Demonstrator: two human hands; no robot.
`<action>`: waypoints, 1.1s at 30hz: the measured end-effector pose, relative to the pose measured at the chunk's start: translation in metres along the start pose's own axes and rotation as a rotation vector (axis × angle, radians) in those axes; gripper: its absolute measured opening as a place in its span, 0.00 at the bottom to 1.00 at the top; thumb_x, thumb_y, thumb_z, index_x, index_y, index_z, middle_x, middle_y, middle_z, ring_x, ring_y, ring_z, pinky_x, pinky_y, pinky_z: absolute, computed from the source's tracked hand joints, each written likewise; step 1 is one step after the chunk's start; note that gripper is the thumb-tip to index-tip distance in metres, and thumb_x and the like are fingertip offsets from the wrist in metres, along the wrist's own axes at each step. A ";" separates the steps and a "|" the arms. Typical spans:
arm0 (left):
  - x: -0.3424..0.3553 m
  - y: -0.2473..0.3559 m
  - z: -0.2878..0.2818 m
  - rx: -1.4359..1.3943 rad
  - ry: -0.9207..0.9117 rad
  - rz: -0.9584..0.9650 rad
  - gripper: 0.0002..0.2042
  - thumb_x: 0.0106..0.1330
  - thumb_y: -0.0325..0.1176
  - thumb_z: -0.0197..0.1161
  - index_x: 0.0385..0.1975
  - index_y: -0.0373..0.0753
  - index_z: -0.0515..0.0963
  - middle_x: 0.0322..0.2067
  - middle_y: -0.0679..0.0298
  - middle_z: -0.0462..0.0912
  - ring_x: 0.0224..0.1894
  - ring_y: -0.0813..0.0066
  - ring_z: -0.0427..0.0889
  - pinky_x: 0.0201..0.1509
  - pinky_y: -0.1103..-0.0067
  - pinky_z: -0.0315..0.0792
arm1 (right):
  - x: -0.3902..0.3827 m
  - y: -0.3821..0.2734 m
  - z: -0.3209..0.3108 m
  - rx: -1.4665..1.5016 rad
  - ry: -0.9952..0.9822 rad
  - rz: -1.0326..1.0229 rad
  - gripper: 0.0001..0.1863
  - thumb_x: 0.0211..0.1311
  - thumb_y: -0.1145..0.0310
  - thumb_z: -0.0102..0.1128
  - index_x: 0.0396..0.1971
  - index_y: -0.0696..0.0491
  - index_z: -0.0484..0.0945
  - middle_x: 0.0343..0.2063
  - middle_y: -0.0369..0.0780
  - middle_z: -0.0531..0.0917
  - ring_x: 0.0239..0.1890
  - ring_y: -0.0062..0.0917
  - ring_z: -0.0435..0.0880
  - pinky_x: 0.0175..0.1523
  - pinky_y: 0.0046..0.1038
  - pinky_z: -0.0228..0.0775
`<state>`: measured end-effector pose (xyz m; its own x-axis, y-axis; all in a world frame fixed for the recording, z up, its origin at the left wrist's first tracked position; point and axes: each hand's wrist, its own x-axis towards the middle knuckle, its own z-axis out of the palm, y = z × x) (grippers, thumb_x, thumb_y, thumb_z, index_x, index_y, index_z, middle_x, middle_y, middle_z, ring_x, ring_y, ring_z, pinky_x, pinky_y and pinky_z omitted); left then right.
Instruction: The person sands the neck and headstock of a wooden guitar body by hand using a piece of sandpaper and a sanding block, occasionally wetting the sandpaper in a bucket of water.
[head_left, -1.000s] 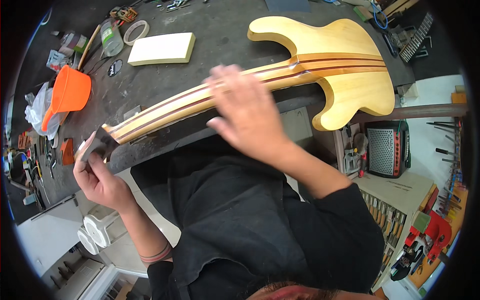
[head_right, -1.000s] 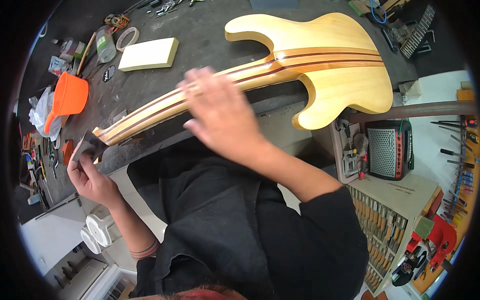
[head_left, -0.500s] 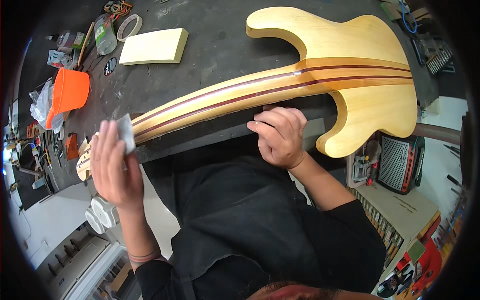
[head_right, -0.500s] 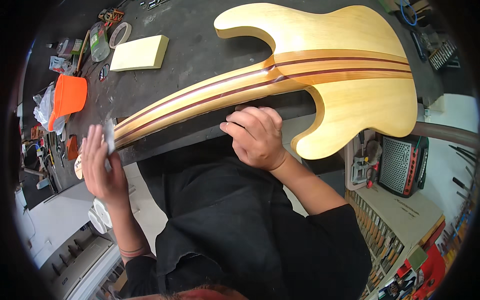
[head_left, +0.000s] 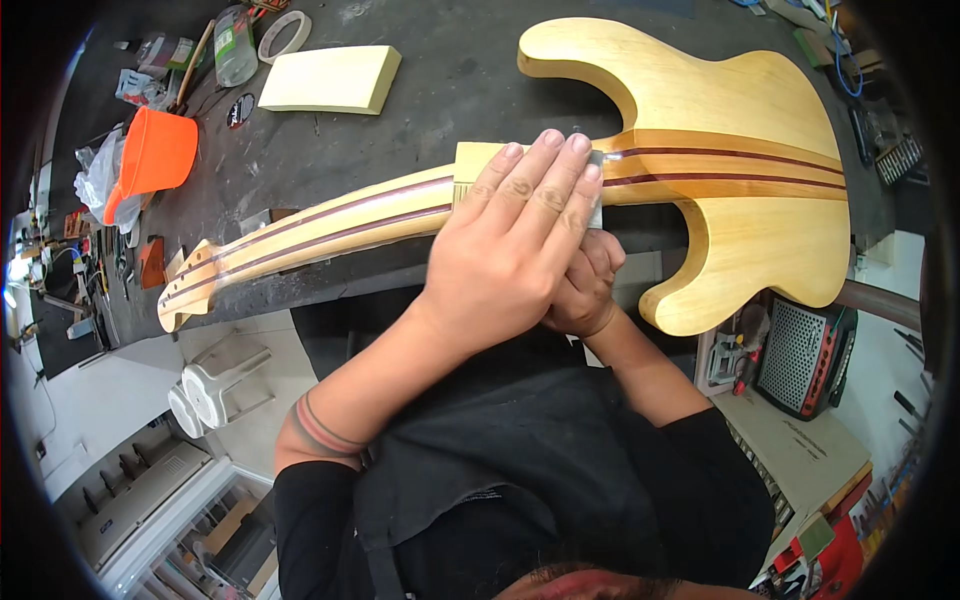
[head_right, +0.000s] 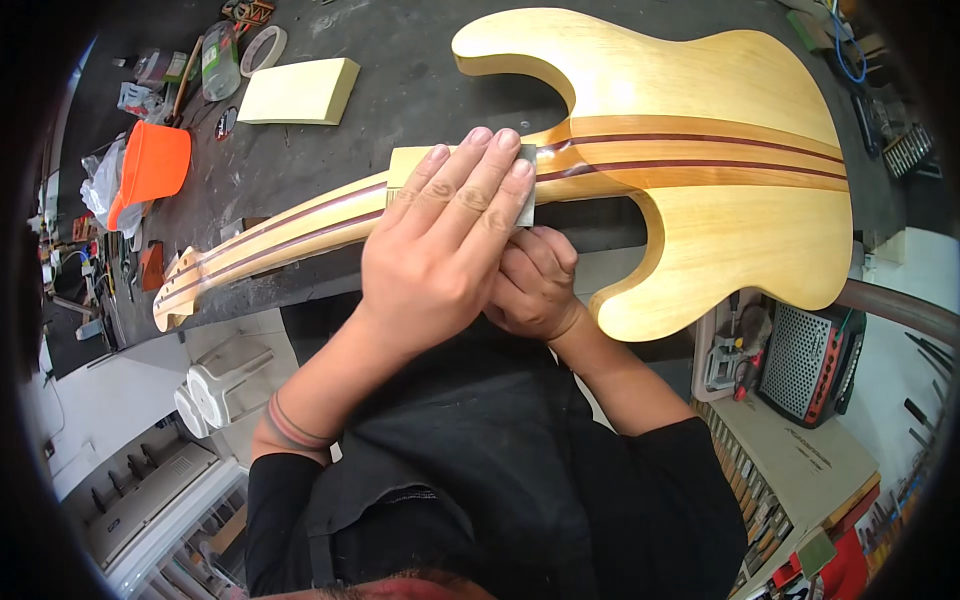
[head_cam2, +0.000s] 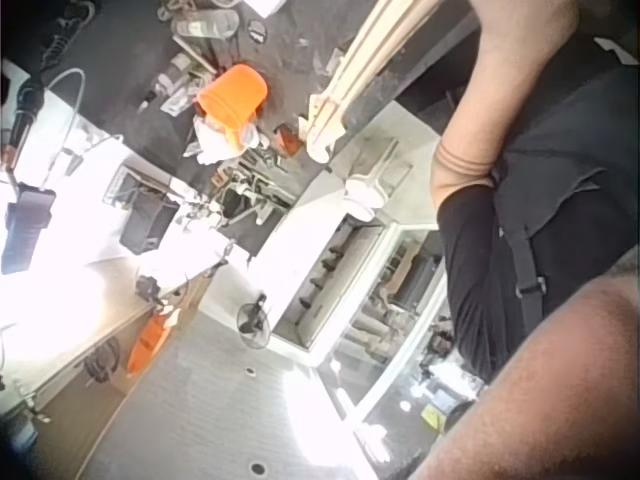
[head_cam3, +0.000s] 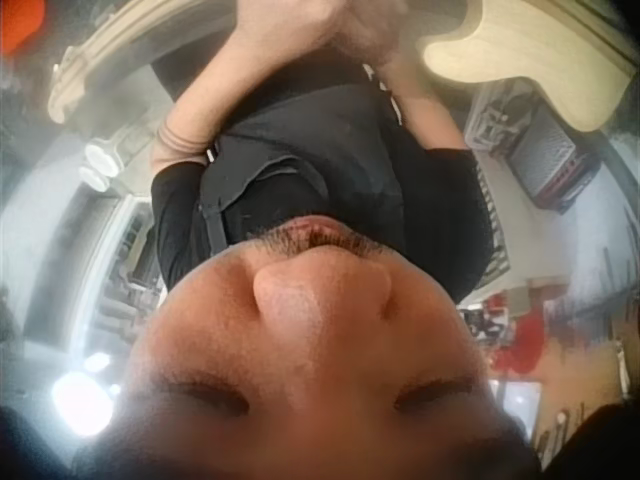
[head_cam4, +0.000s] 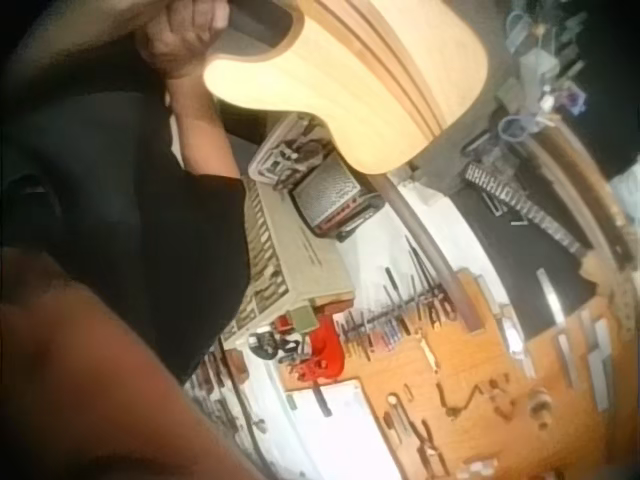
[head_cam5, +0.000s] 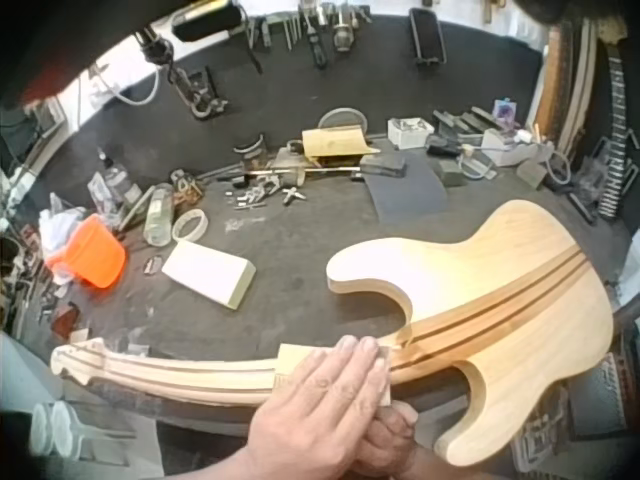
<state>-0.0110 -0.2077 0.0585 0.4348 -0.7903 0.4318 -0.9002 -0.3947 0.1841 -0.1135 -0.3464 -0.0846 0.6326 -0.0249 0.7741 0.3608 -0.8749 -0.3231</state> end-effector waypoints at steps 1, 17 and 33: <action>-0.001 -0.003 0.000 -0.026 -0.006 0.003 0.30 0.68 0.21 0.71 0.72 0.31 0.86 0.75 0.47 0.88 0.79 0.46 0.86 0.86 0.55 0.75 | 0.000 0.001 -0.002 0.006 -0.022 -0.001 0.12 0.72 0.66 0.70 0.51 0.39 0.94 0.56 0.29 0.92 0.63 0.24 0.88 0.79 0.40 0.62; -0.054 -0.052 -0.053 0.146 -0.040 -0.045 0.28 0.64 0.18 0.72 0.68 0.30 0.89 0.69 0.48 0.92 0.75 0.45 0.89 0.81 0.55 0.81 | 0.004 0.009 -0.008 -0.055 -0.034 -0.078 0.18 0.72 0.65 0.69 0.60 0.37 0.91 0.58 0.27 0.92 0.64 0.21 0.89 0.81 0.38 0.60; -0.032 -0.031 -0.018 0.001 -0.002 0.004 0.29 0.70 0.27 0.74 0.73 0.31 0.86 0.74 0.47 0.88 0.79 0.46 0.85 0.85 0.50 0.75 | -0.003 0.007 0.005 -0.036 -0.002 -0.096 0.19 0.75 0.65 0.65 0.61 0.35 0.91 0.59 0.25 0.92 0.64 0.18 0.89 0.82 0.39 0.59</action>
<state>0.0026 -0.1619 0.0544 0.4310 -0.7930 0.4305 -0.9020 -0.3920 0.1811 -0.1095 -0.3499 -0.0925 0.5978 0.0604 0.7994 0.3950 -0.8899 -0.2282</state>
